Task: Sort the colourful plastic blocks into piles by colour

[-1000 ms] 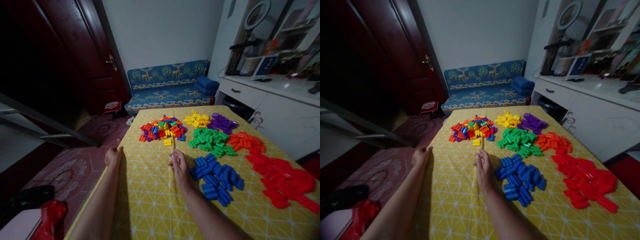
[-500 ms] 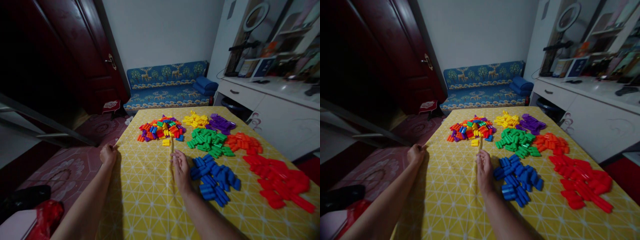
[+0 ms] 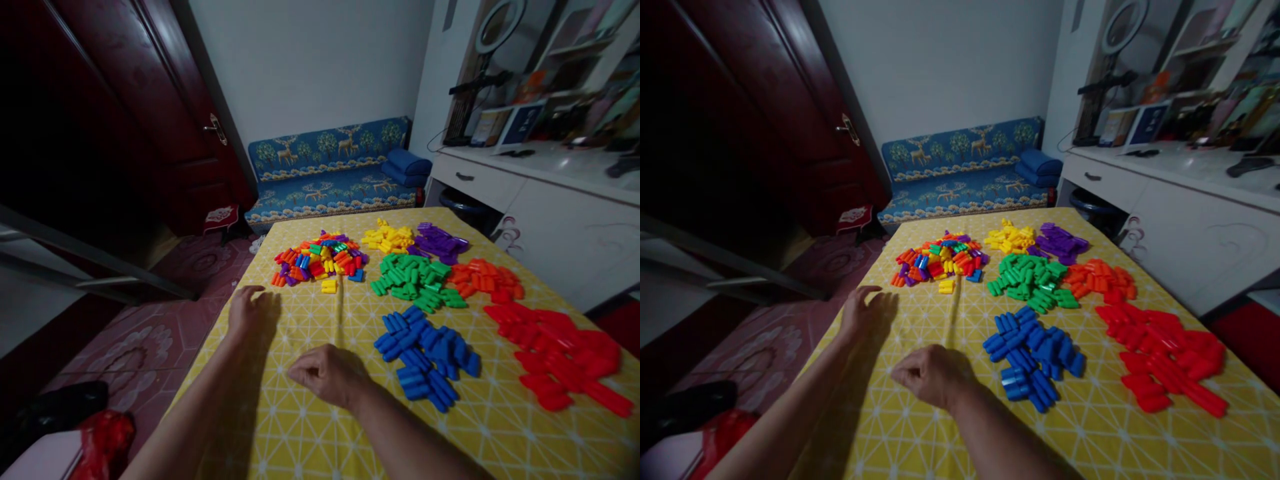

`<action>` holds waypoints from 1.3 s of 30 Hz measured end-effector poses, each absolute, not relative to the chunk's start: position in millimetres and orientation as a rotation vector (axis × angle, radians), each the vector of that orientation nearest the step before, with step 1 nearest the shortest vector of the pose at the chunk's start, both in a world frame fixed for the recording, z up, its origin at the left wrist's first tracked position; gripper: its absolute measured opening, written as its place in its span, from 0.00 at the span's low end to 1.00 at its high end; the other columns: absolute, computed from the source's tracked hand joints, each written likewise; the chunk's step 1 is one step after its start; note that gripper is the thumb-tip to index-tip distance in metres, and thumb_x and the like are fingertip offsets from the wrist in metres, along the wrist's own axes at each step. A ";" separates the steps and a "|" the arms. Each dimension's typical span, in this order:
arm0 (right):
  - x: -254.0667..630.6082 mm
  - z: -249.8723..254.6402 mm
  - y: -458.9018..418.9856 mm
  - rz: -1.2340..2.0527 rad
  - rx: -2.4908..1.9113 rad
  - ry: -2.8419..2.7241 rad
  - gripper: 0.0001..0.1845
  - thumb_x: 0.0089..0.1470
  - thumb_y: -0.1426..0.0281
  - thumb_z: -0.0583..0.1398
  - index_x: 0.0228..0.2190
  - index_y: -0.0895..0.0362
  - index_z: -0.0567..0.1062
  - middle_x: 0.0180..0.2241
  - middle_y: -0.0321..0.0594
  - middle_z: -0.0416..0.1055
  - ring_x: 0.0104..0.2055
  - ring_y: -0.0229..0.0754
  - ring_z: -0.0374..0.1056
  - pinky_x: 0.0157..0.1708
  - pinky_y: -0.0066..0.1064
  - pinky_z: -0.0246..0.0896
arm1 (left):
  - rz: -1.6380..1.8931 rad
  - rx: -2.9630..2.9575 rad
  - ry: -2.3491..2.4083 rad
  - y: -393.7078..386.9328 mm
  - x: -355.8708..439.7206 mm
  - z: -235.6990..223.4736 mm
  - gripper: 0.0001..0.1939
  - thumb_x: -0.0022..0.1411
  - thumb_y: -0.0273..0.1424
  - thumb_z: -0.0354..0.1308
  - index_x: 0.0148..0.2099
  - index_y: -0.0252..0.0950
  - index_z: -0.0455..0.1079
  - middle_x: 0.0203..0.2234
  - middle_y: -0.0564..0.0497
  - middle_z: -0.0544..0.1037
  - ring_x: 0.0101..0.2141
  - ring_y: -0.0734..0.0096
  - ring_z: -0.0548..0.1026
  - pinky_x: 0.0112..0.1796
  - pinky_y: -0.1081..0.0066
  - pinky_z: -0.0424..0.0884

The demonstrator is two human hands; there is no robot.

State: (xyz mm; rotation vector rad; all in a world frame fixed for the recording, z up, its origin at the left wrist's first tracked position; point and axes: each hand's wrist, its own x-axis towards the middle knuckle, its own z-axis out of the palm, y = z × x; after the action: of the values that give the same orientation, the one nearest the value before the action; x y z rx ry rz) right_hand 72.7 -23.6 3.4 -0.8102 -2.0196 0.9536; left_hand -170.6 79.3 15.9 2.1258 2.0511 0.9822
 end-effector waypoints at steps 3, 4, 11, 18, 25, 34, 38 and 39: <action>72.5 2.6 -19.1 1.027 -0.831 -1.689 0.17 0.62 0.59 0.56 0.32 0.54 0.81 0.28 0.37 0.78 0.27 0.36 0.73 0.28 0.26 0.65 | 0.920 2.320 1.624 71.3 -116.5 12.8 0.12 0.64 0.32 0.53 0.45 0.39 0.76 0.45 0.47 0.78 0.47 0.63 0.75 0.50 0.65 0.70; 73.3 1.6 -16.7 1.020 -0.870 -1.580 0.18 0.62 0.59 0.56 0.32 0.55 0.81 0.28 0.38 0.78 0.25 0.36 0.72 0.27 0.26 0.65 | 0.940 2.345 1.463 71.8 -98.8 10.5 0.13 0.64 0.31 0.53 0.48 0.38 0.75 0.48 0.45 0.77 0.49 0.62 0.74 0.51 0.64 0.70; 85.1 -2.0 -10.1 0.952 -1.016 -1.340 0.20 0.64 0.57 0.53 0.34 0.56 0.78 0.29 0.38 0.77 0.25 0.35 0.70 0.29 0.27 0.64 | 0.839 2.356 1.402 102.5 -17.1 -8.9 0.28 0.57 0.22 0.57 0.61 0.35 0.67 0.58 0.38 0.67 0.57 0.54 0.67 0.57 0.55 0.66; 95.9 0.7 -3.7 0.872 -1.077 -1.124 0.22 0.64 0.54 0.51 0.36 0.57 0.76 0.34 0.41 0.77 0.28 0.38 0.71 0.33 0.31 0.66 | 0.842 2.455 1.341 43.1 -24.6 -6.1 0.15 0.62 0.26 0.56 0.50 0.39 0.75 0.46 0.43 0.74 0.47 0.59 0.69 0.49 0.59 0.69; 95.1 -2.9 5.1 0.784 -1.103 -0.925 0.22 0.61 0.53 0.53 0.43 0.56 0.74 0.43 0.47 0.75 0.40 0.43 0.73 0.38 0.35 0.69 | 0.964 1.976 1.229 -7.4 -43.9 9.2 0.12 0.64 0.33 0.56 0.49 0.39 0.74 0.42 0.44 0.77 0.43 0.61 0.74 0.44 0.64 0.70; 96.3 -12.3 9.2 0.868 -1.213 -1.090 0.24 0.51 0.59 0.62 0.47 0.58 0.74 0.43 0.49 0.77 0.42 0.49 0.74 0.43 0.40 0.70 | 1.332 1.295 1.250 36.7 3.2 11.5 0.21 0.60 0.49 0.57 0.33 0.35 0.69 0.22 0.53 0.72 0.24 0.73 0.70 0.28 0.74 0.65; 97.1 -12.7 11.0 0.883 -1.173 -1.002 0.18 0.50 0.58 0.63 0.38 0.57 0.74 0.38 0.45 0.77 0.36 0.46 0.74 0.36 0.36 0.70 | 1.339 1.442 1.271 34.3 4.3 2.2 0.25 0.63 0.50 0.53 0.26 0.33 0.70 0.19 0.54 0.69 0.24 0.73 0.67 0.27 0.74 0.60; 96.9 -12.6 11.2 0.889 -1.161 -0.984 0.18 0.50 0.57 0.63 0.37 0.57 0.74 0.36 0.45 0.77 0.35 0.45 0.74 0.34 0.34 0.70 | 1.334 1.443 1.266 33.5 2.8 0.4 0.26 0.64 0.50 0.53 0.27 0.33 0.71 0.19 0.54 0.70 0.24 0.73 0.67 0.27 0.74 0.60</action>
State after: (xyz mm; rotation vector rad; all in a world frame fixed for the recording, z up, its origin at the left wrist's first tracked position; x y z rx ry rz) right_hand 96.9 11.2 -12.6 -1.1615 -0.9835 0.8887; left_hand 2.8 33.5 0.4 1.4430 1.2659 1.3335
